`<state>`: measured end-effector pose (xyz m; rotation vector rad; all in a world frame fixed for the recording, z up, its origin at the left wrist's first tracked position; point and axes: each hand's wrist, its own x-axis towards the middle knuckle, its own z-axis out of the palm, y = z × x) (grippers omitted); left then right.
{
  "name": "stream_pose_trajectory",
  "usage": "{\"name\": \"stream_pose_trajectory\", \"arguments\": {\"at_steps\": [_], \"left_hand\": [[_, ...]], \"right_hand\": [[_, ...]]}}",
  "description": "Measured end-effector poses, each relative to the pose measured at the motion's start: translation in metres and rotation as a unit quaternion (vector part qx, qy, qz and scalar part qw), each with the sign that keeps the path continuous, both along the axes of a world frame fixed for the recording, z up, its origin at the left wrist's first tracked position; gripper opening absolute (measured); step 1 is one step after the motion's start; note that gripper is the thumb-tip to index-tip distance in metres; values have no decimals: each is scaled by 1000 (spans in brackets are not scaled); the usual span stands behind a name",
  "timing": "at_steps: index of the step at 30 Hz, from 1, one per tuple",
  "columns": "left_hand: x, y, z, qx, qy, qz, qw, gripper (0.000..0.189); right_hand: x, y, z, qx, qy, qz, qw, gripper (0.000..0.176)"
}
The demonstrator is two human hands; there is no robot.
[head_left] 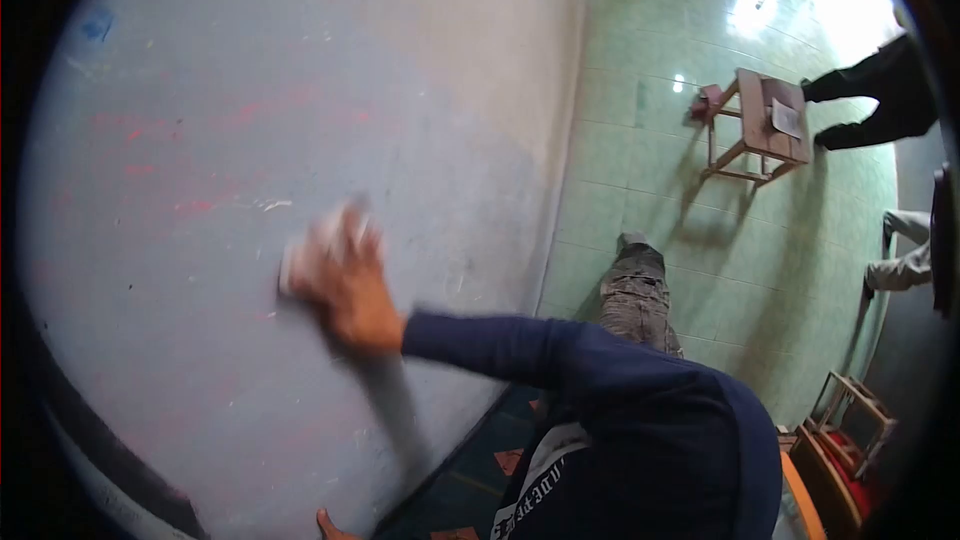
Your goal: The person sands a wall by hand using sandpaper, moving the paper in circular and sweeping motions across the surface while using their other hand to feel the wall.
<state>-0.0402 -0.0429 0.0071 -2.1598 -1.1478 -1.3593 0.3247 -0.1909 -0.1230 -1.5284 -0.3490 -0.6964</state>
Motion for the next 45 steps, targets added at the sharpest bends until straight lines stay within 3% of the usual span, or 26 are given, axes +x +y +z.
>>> {"name": "stream_pose_trajectory", "arguments": {"at_steps": [1, 3, 5, 6, 8, 9, 11, 13, 15, 17, 19, 21, 22, 23, 27, 28, 29, 31, 33, 34, 36, 37, 39, 41, 43, 45], "left_hand": [[1, 0, -2, -9, 0, -11, 1000, 119], [-3, 5, -1, 28, 9, -10, 1000, 120], [3, -3, 1, -10, 10, 52, 999, 123], [4, -1, -1, 5, 1, 31, 1000, 123], [0, 7, 3, 24, -18, 7, 1000, 123], [-6, 16, 3, 32, -6, 11, 999, 123], [-8, 20, -3, 39, 15, 16, 999, 123], [0, 16, -2, 34, 14, 15, 999, 124], [3, 7, -3, 25, 9, 24, 999, 124], [-4, 10, -5, 24, -8, 36, 999, 125], [-12, 27, -8, 18, 8, 56, 998, 126], [-10, 24, -9, 18, -21, 19, 999, 126], [-8, 22, -12, 14, -49, -18, 999, 127], [-4, 22, -10, 16, -46, -14, 999, 127], [-19, 35, -8, 44, 39, 62, 996, 127], [-7, 29, -11, -4, 12, 91, 996, 116], [-2, 26, -10, -47, -11, 117, 992, 105], [-28, 66, -19, 31, 33, 126, 991, 106], [-36, 69, -22, 103, 80, 136, 982, 106], [-21, 54, -18, 67, 52, 133, 988, 106], [-15, 48, -10, 32, 16, 125, 991, 107], [-16, 52, -12, 17, 30, 156, 987, 107], [-20, 55, -14, 3, 45, 187, 981, 108], [-18, 50, -17, 25, 32, 156, 987, 109], [-20, 55, -20, 45, 35, 151, 987, 109], [-23, 61, -17, 69, 28, 140, 987, 109]], "right_hand": [[-35, 13, -37, -83, -94, 157, 980, 55], [-3, -21, -38, -147, -165, 275, 936, 60], [85, -35, -32, -27, -88, 21, 996, 61], [82, -36, -25, -25, -87, 21, 996, 61], [81, -43, -2, 180, 59, -53, 980, 60], [39, -13, -21, -23, 6, -68, 997, 61], [-38, 1, -65, -125, -162, 241, 949, 63], [23, -27, -58, -172, -245, 202, 932, 61], [115, -36, -70, 55, 71, 165, 982, 60], [108, -49, -36, 175, 61, -57, 981, 58], [26, -4, -63, -74, -12, -8, 997, 58], [-1, 3, -102, -151, -164, 60, 973, 67], [32, -26, -83, -163, -161, 125, 965, 68], [65, -35, -62, 14, -92, 86, 992, 62], [67, -22, -46, 23, -13, -28, 999, 59], [16, -1, -64, -89, -67, 16, 994, 58], [-32, 8, -93, -175, -91, 176, 965, 57], [-9, -6, -106, -212, -243, 117, 939, 59], [68, -18, -81, 19, -73, -15, 997, 58], [65, -16, -71, 20, -74, -12, 997, 58], [62, -15, -52, 227, 89, -59, 968, 54], [28, 6, -73, 3, -22, -92, 995, 61], [-11, 88, -207, -138, -71, 104, 982, 63], [11, -8, -101, -1, -54, 116, 992, 66], [90, -31, -78, 197, 78, 6, 977, 72], [66, -21, -74, 84, 92, -50, 991, 74]]}}
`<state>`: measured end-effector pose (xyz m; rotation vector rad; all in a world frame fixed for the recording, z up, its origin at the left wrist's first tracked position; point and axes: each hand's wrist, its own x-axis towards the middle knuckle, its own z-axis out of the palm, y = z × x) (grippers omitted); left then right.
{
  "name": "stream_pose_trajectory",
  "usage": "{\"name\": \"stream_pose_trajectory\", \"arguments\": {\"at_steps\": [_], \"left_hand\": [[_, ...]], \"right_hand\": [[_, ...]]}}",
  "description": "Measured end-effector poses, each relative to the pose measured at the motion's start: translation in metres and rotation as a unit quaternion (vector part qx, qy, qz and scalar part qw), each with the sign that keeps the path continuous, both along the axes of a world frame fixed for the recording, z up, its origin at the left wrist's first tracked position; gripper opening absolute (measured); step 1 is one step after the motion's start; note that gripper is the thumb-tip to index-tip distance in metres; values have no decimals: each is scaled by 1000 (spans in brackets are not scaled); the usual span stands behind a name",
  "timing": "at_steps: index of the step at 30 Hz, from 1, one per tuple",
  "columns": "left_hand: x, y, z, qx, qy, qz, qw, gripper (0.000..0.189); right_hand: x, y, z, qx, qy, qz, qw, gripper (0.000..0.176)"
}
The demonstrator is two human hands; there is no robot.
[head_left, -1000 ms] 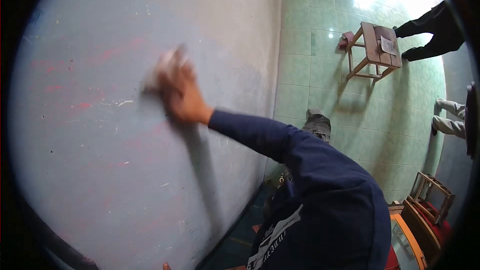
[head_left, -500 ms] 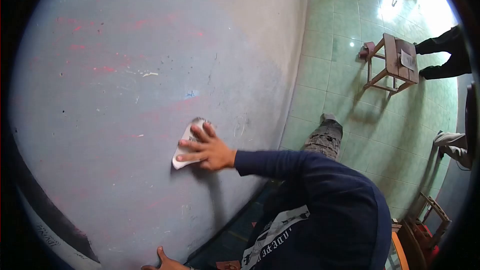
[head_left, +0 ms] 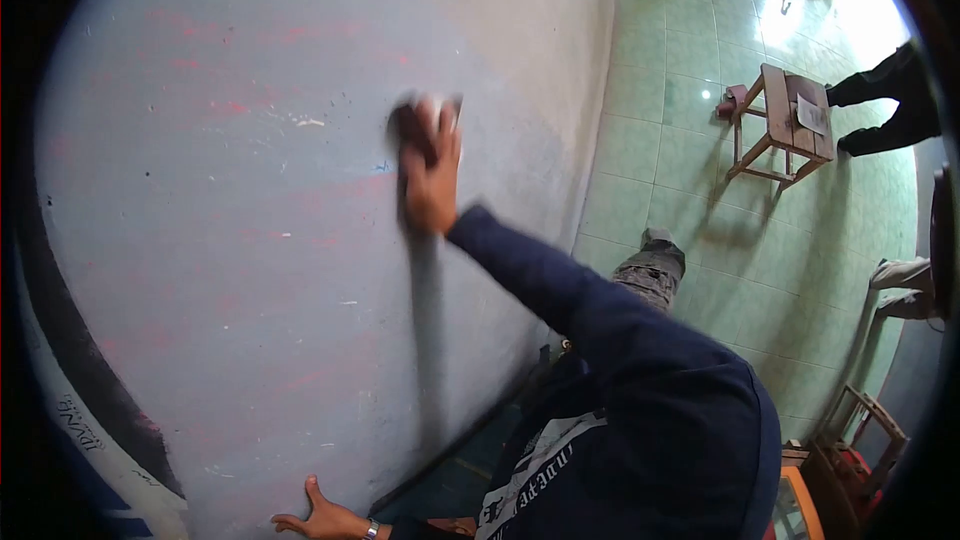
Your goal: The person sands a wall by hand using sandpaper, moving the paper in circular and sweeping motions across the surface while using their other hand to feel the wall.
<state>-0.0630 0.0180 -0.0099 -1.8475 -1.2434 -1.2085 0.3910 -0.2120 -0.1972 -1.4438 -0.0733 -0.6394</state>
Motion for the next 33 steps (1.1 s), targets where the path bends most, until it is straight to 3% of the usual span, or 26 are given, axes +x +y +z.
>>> {"name": "stream_pose_trajectory", "arguments": {"at_steps": [2, 5, 6, 7, 9, 10, 11, 12, 13, 14, 16, 17, 18, 19, 20, 21, 22, 23, 24, 25, 26, 28, 29, 30, 32, 33], "left_hand": [[-1, 3, -3, -14, -2, -7, 1000, 107], [16, -32, 7, -73, 7, 34, 997, 106], [15, -32, 5, -73, 11, 33, 997, 106], [12, -31, 4, -65, 0, 20, 998, 107], [18, -33, 9, -50, -14, -8, 999, 107], [17, -43, 15, -48, -12, -56, 997, 117], [16, -50, 14, -54, -9, -100, 993, 127], [15, -53, 10, -58, -6, -103, 993, 127], [14, -55, 10, -59, 7, -81, 995, 127], [16, -52, 14, -57, 22, -60, 996, 127], [17, -48, 12, -49, 21, -78, 996, 127], [16, -50, 10, -44, 11, -94, 995, 127], [14, -55, 5, -49, 12, -85, 995, 127], [16, -55, 9, -59, 9, -69, 996, 127], [21, -54, 14, -68, 9, -58, 996, 127], [22, -54, 13, -69, 12, -58, 996, 127], [20, -54, 15, -81, 24, -62, 994, 125], [18, -53, 15, -93, 34, -66, 993, 123], [16, -41, 13, -91, 35, -62, 993, 123], [12, -21, 9, -78, 17, -31, 996, 116], [4, -9, 5, -67, 0, 2, 998, 109], [-2, -10, 8, -47, 19, 19, 999, 107], [2, -6, 5, -28, 33, 28, 999, 105], [7, -8, 0, -30, 14, 40, 999, 105], [8, -15, 4, -54, -11, -36, 998, 101], [9, -16, 3, -47, -18, -60, 997, 99]], "right_hand": [[-92, 41, -23, -46, -83, 82, 992, 72], [-72, 17, -50, -126, -143, 153, 970, 72], [-9, 34, -86, -92, -95, 60, 989, 73], [-12, 36, -85, -90, -91, 59, 990, 73], [-13, 34, -67, 48, -35, 50, 997, 69], [-20, 31, -60, 116, -6, 43, 992, 67], [-77, 45, -61, 4, -25, 40, 999, 66], [-82, 32, -74, 1, -22, 37, 999, 66], [-89, 20, -91, -131, -175, 90, 972, 68], [-93, 20, -103, -254, -319, 136, 903, 72], [-7, 8, -110, -120, -137, 66, 981, 66], [-2, 14, -108, -120, -133, 73, 981, 66], [-1, 10, -94, 44, -39, 17, 998, 64], [-3, 12, -84, 214, 60, -44, 974, 62], [-50, 44, -101, 148, 23, 32, 988, 66], [-73, 44, -117, 147, 26, 31, 988, 66], [-95, 37, -135, -32, -44, 129, 990, 72], [-104, 32, -143, -210, -116, 221, 945, 78], [-64, 15, -131, -64, -89, 131, 985, 74], [-10, -3, -115, 126, 27, 118, 985, 72], [24, -12, -106, 305, 146, 101, 936, 70], [32, -13, -101, 230, 90, 4, 969, 67], [-12, 18, -86, 214, 95, -7, 972, 70], [-57, 33, -92, -3, -45, 30, 999, 71], [-85, 22, -94, -229, -309, 100, 918, 73], [-58, 7, -100, -223, -298, 102, 923, 73]]}}
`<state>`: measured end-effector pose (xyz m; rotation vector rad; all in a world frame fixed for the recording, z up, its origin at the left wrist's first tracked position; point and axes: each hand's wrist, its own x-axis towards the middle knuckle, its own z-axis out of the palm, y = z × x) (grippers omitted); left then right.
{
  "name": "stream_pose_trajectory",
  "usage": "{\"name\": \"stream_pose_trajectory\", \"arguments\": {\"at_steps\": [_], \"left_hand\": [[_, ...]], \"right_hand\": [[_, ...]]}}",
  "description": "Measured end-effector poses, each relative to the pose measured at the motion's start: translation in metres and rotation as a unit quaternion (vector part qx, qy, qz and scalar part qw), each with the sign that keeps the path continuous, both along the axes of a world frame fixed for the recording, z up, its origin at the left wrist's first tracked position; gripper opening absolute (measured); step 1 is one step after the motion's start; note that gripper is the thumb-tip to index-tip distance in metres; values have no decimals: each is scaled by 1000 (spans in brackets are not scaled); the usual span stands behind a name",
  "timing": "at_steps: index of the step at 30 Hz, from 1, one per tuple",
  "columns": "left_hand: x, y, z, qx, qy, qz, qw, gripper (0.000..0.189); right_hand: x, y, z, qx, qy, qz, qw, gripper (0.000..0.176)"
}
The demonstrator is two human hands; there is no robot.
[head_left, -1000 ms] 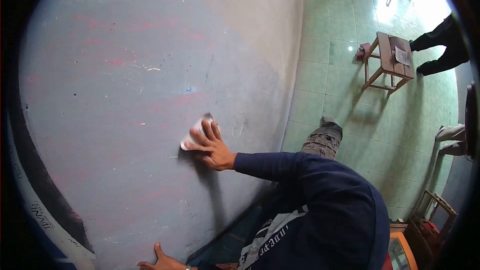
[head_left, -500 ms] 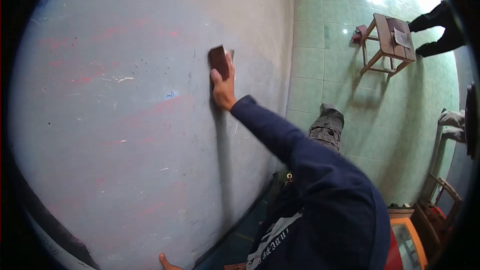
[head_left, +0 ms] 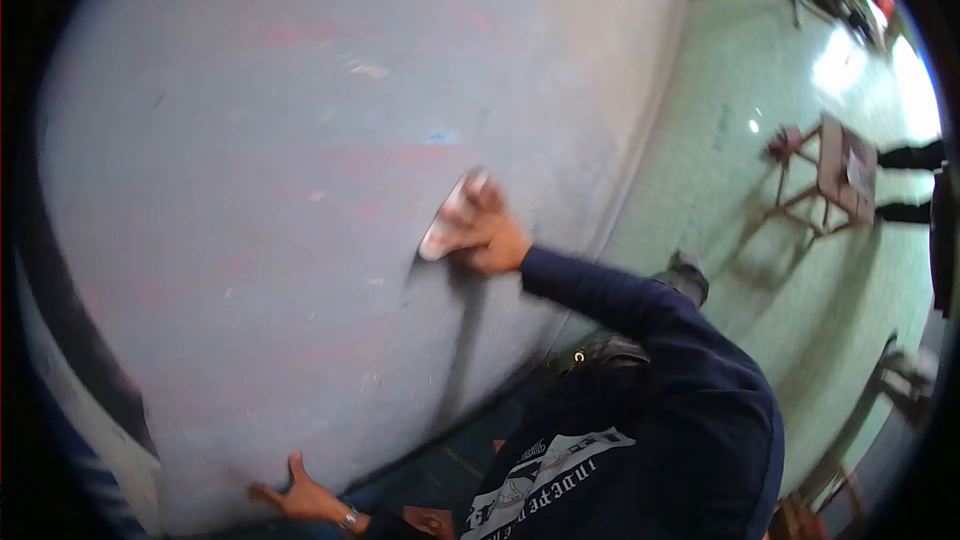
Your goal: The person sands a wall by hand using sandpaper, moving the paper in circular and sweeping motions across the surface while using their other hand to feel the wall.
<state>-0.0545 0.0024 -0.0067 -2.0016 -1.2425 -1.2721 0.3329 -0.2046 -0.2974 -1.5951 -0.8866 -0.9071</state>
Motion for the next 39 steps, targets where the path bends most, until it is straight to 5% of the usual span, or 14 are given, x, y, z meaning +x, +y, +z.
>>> {"name": "stream_pose_trajectory", "arguments": {"at_steps": [3, 4, 5, 7, 11, 12, 19, 20, 24, 26, 29, 35, 38, 39], "left_hand": [[5, -4, -3, -7, -38, -47, 998, 99], [5, -8, -5, -6, -44, -54, 998, 99], [7, -7, -4, 3, -54, -66, 996, 100], [4, -5, -4, 6, -41, -71, 997, 102], [1, -12, -2, 41, -13, -69, 997, 110], [5, -14, -2, 38, -33, -61, 997, 111], [-34, -28, -8, 15, -74, -41, 996, 108], [-39, -29, -2, -63, -104, -144, 982, 101], [-91, -84, -53, -121, -208, -257, 936, 69], [-67, -88, -75, -150, -272, -310, 899, 57], [-27, -88, -124, -138, -317, -304, 888, 49], [-62, -130, -148, -140, -316, -208, 915, 45], [-66, -137, -168, -115, -378, -205, 895, 48], [-73, -153, -166, -125, -370, -205, 897, 48]], "right_hand": [[128, -31, 81, 23, 248, -59, 967, 70], [108, -42, 128, 382, 344, 79, 854, 42], [102, 0, 81, 371, 285, -17, 884, 70], [-20, 62, 86, 170, 145, -136, 965, 61], [-47, 55, 37, -67, -57, 98, 991, 63], [-1, 33, 37, -123, -118, -59, 984, 62], [-187, 100, 51, -173, -202, 71, 961, 78], [-166, 101, 67, -246, -347, 66, 903, 74], [1, 50, 69, -218, -164, 268, 924, 52], [-30, 51, 110, -53, -293, 38, 954, 48], [-183, 116, 142, -368, -465, 112, 797, 68], [-206, 126, 311, -299, -470, 157, 815, 72], [-180, 143, 272, -355, -509, 131, 773, 71], [-170, 154, 242, -423, -465, 368, 686, 68]]}}
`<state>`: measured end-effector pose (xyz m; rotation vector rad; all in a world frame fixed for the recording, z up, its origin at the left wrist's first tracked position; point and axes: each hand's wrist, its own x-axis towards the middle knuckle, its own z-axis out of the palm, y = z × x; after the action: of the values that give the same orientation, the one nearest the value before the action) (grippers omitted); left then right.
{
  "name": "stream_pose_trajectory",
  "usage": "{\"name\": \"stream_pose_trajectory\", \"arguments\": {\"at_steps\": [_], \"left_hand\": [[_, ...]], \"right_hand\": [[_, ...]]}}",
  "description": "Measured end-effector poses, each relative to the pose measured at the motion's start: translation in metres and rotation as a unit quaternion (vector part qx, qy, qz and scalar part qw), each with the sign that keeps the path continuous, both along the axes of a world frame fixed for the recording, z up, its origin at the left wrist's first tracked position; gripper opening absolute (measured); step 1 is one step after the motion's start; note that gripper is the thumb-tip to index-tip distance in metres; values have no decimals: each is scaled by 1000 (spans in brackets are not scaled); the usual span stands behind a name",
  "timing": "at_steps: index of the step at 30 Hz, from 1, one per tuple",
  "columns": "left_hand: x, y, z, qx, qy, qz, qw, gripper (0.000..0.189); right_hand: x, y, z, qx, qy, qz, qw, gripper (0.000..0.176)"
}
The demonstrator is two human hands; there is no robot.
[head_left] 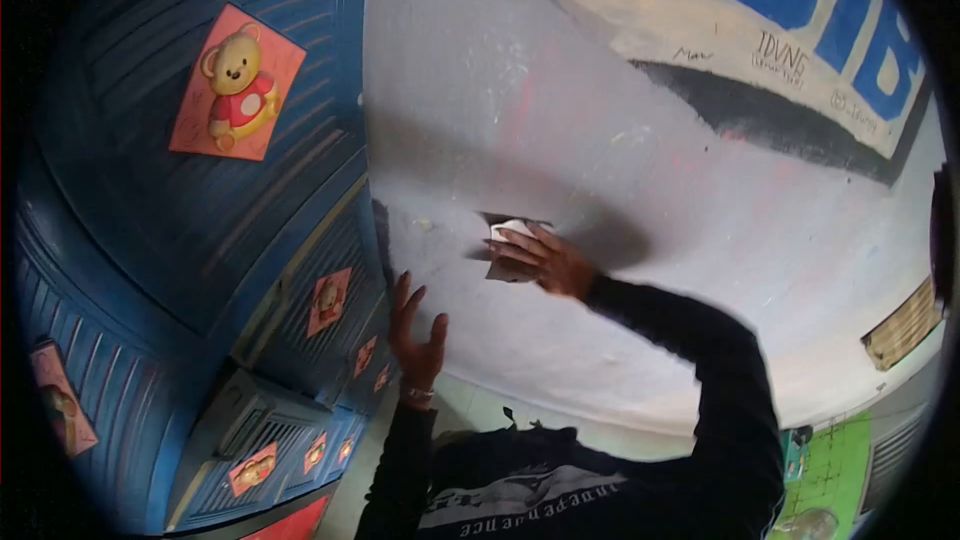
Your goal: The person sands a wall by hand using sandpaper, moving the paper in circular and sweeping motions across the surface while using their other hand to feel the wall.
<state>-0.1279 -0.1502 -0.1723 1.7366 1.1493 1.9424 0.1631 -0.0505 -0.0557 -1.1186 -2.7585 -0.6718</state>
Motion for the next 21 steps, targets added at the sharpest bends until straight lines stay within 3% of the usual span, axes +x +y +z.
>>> {"name": "stream_pose_trajectory", "arguments": {"at_steps": [1, 2, 4, 5, 8, 9, 10, 12, 15, 16, 17, 18, 20, 21], "left_hand": [[-5, -8, 10, 7, 41, 3, 999, 47], [-3, -3, 19, 22, 69, 12, 997, 47], [-8, -8, 12, 41, 43, -1, 998, 48], [-10, -11, 12, 38, 33, -7, 999, 47], [-13, -14, 21, 54, 40, -12, 998, 47], [-17, -22, 21, 54, 63, -17, 996, 47], [-20, -24, 19, 57, 63, -16, 996, 47], [-22, -31, 12, 43, 67, -22, 997, 48], [-19, -35, 9, 30, 71, -37, 996, 49], [-16, -32, 13, 35, 68, -39, 996, 49], [-16, -35, 14, 46, 64, -48, 996, 49], [-19, -37, 14, 58, 62, -55, 995, 49], [-20, -35, 8, 60, 59, -55, 995, 49], [-19, -35, 4, 60, 57, -60, 995, 49]], "right_hand": [[-13, 4, 10, -197, 62, 151, 967, 65], [-19, 13, 34, 179, -221, 74, 956, 62], [-57, 11, 112, 354, -33, -35, 934, 61], [-58, 11, 93, 349, -34, -45, 935, 61], [-48, 50, 32, 106, -149, 51, 982, 58], [-58, 14, 73, 91, -132, 54, 986, 59], [-62, 25, 96, 172, -45, 134, 975, 62], [-86, 31, 175, 365, -93, -4, 926, 62], [-105, 27, 153, 358, -128, -21, 925, 57], [-112, 30, 122, 500, -514, -119, 687, 52], [-96, 35, 99, 295, -305, 14, 906, 55], [-85, 38, 84, 47, -45, 145, 987, 59], [-99, 65, 134, 336, -136, 89, 928, 59], [-112, 60, 177, 309, -43, 31, 950, 56]]}}
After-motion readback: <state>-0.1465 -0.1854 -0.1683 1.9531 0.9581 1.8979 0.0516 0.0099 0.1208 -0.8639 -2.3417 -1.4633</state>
